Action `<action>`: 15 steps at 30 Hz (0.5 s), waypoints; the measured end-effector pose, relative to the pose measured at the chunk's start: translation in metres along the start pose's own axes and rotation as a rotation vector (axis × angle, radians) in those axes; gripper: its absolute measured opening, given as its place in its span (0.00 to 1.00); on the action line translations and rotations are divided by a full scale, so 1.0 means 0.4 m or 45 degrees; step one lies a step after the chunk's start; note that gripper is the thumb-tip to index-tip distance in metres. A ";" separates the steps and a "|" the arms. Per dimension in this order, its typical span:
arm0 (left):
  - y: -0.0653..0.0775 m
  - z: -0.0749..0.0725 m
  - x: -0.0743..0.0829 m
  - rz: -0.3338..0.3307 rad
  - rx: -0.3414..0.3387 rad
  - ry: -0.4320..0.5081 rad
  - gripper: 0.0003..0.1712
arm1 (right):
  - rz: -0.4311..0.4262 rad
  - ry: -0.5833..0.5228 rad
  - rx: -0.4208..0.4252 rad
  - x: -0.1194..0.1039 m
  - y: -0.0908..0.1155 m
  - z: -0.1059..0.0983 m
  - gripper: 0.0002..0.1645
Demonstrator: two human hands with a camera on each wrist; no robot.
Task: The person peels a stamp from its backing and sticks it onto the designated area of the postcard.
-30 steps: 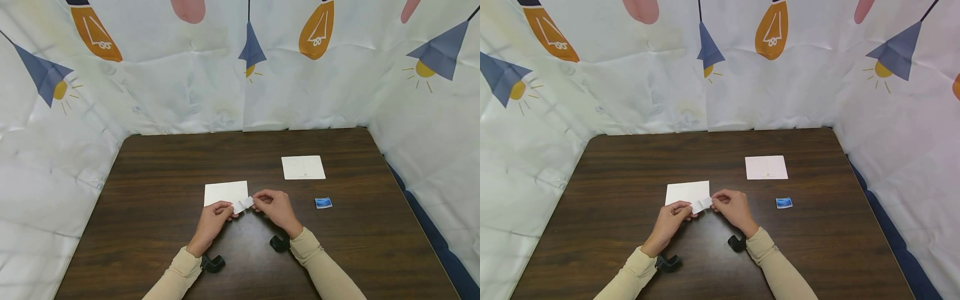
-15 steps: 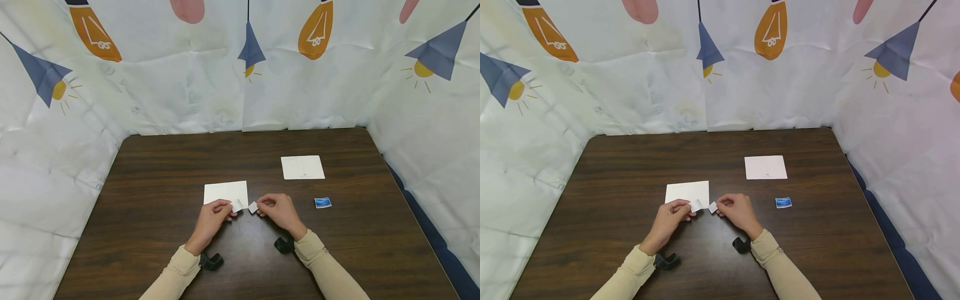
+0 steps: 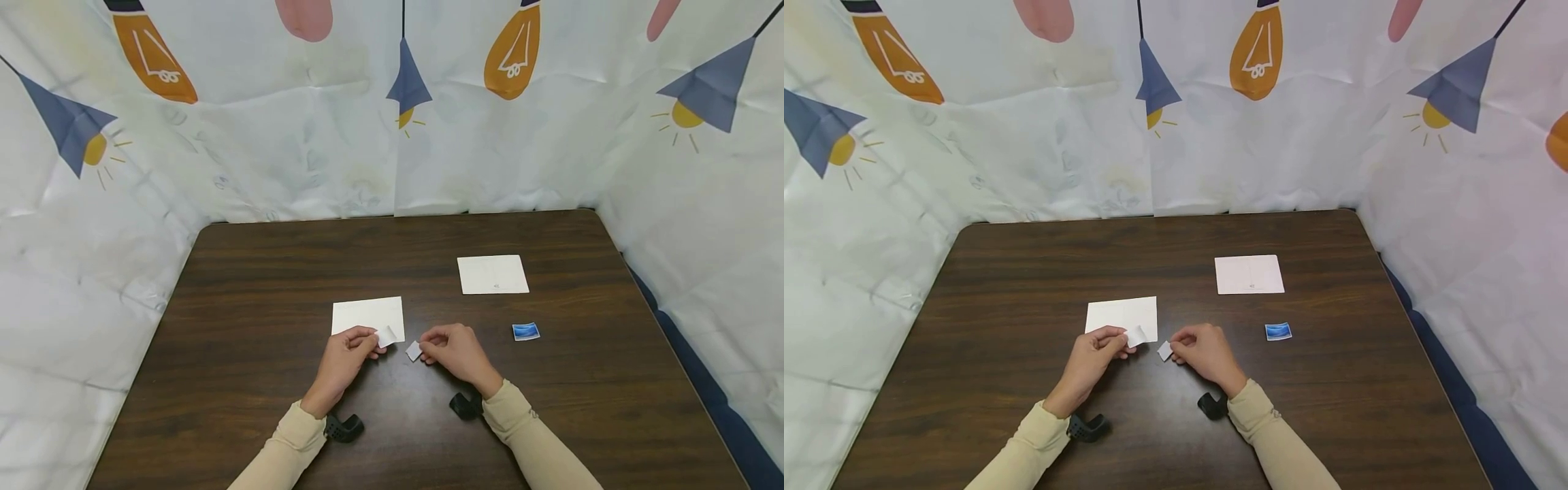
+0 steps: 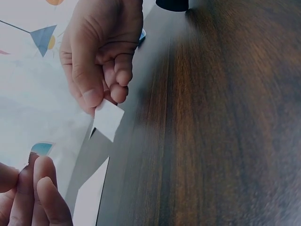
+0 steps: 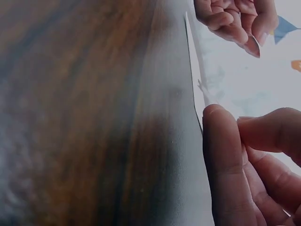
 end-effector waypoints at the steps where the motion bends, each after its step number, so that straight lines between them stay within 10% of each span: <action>1: 0.000 0.000 0.000 0.000 0.000 0.001 0.08 | -0.003 0.013 -0.004 -0.001 0.002 0.000 0.06; 15: 0.000 -0.002 0.005 0.003 -0.014 -0.008 0.08 | -0.154 0.338 -0.039 -0.027 0.017 -0.017 0.11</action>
Point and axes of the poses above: each hand's wrist, its own y-axis away from the middle knuckle, its own z-axis out of the palm, x = y × z, the point moved 9 cm from there along -y, towards the middle knuckle, and after that the axes turned 7 degrees about x, right-handed, at the moved point
